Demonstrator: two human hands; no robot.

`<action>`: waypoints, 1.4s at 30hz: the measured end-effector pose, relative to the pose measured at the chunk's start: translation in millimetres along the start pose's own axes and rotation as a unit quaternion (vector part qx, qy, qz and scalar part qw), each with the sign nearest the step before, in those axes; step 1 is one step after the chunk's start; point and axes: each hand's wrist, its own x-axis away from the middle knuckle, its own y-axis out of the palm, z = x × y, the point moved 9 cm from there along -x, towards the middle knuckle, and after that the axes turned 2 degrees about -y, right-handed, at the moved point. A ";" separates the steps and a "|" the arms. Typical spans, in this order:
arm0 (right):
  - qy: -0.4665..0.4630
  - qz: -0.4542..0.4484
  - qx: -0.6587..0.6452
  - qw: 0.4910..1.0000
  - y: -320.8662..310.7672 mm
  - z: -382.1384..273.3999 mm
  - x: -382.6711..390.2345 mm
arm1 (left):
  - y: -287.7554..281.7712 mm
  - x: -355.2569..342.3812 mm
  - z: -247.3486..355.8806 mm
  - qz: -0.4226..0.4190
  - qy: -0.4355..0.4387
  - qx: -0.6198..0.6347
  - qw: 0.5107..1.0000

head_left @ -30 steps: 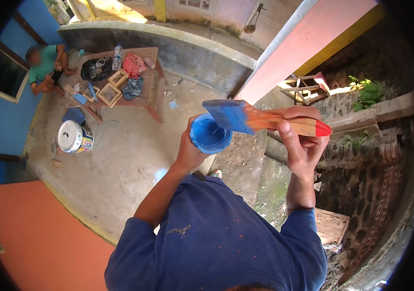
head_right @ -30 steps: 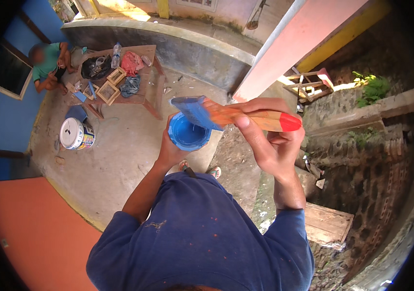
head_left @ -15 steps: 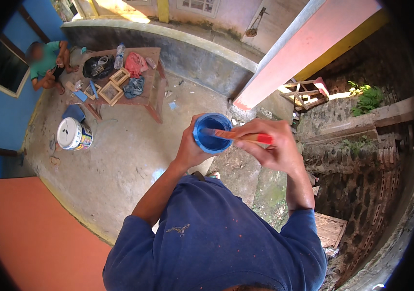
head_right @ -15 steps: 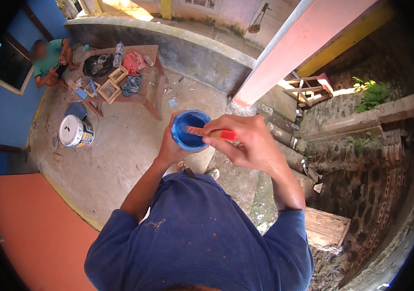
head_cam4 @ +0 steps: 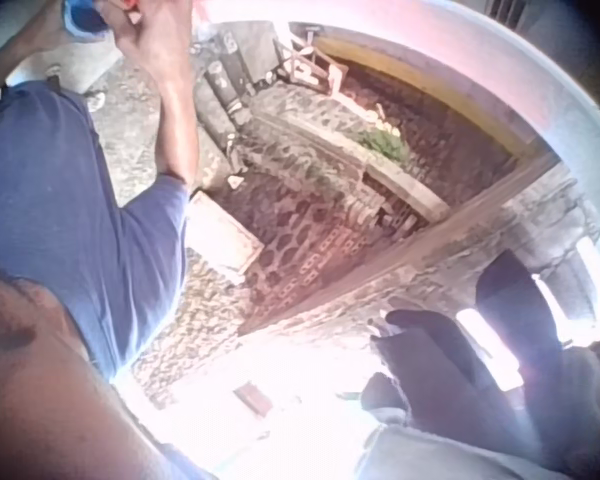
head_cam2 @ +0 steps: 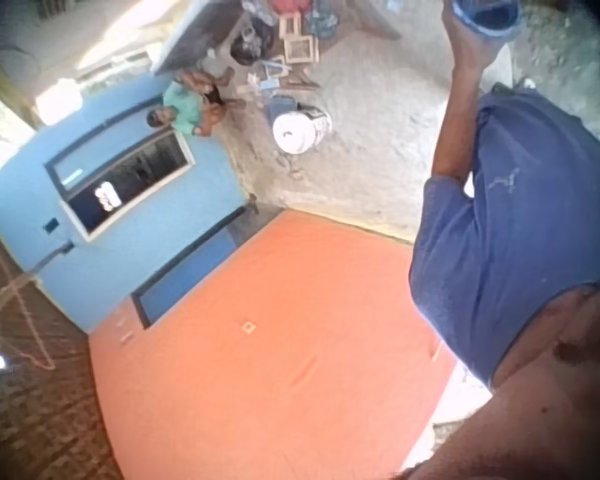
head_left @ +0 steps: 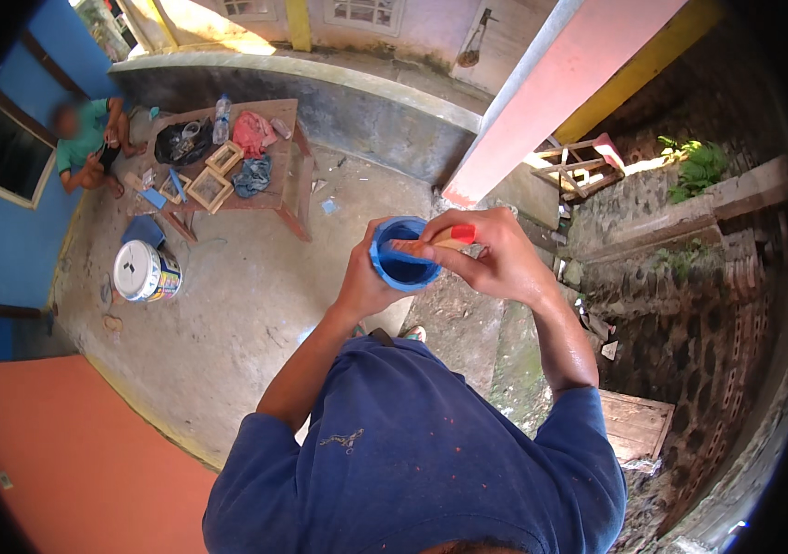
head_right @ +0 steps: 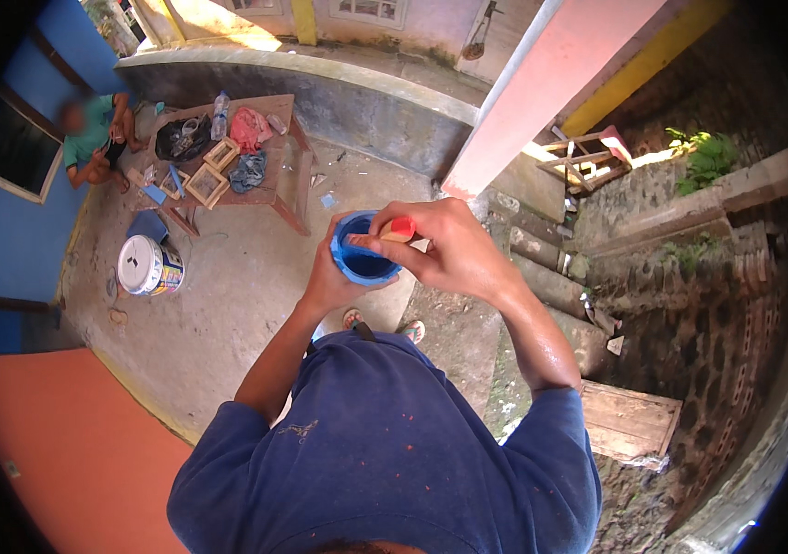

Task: The person stirs blue paint in a small container with a brush, rinses the brush at a sink, then continues stirring the paint outdoors. The person handles a paint container, a brush, and a sink faucet.

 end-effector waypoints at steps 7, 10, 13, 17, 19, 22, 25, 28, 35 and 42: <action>0.017 -0.039 0.070 0.997 15.1 12.3 -1.4 | 4.1 -3.0 4.0 -0.024 0.010 0.000 1.000; 0.079 0.006 0.017 0.997 11.6 31.3 0.5 | 8.1 -2.9 -3.5 -0.029 -0.004 0.035 0.999; 0.099 0.062 -0.021 0.993 -3.4 30.8 3.6 | 6.5 -3.2 -5.2 -0.028 0.001 0.009 1.000; -0.030 0.017 0.014 0.999 -10.3 4.7 1.3 | 6.8 -4.1 -8.9 -0.035 -0.006 0.011 0.999; -0.110 0.004 0.009 0.994 -4.7 -1.7 1.8 | 8.3 -6.3 -11.1 -0.050 -0.006 0.024 0.998; -0.055 -0.029 0.038 0.997 4.8 9.8 0.7 | 10.0 -9.3 -7.0 -0.055 0.005 0.009 0.998; 0.100 -0.044 0.051 0.993 7.3 29.0 -0.3 | 13.6 -11.7 -9.1 -0.062 -0.017 0.034 0.997; 0.113 0.027 0.025 0.993 -5.5 36.5 3.8 | 14.7 -14.5 -8.2 -0.064 -0.006 -0.002 0.998; -0.086 -0.008 0.030 0.996 -14.3 6.6 -1.8 | 13.4 -19.6 -14.2 -0.068 -0.001 0.015 0.998; 0.073 0.021 0.038 0.996 -4.5 42.6 -0.5 | 18.5 -25.1 -26.2 -0.110 -0.042 0.045 0.992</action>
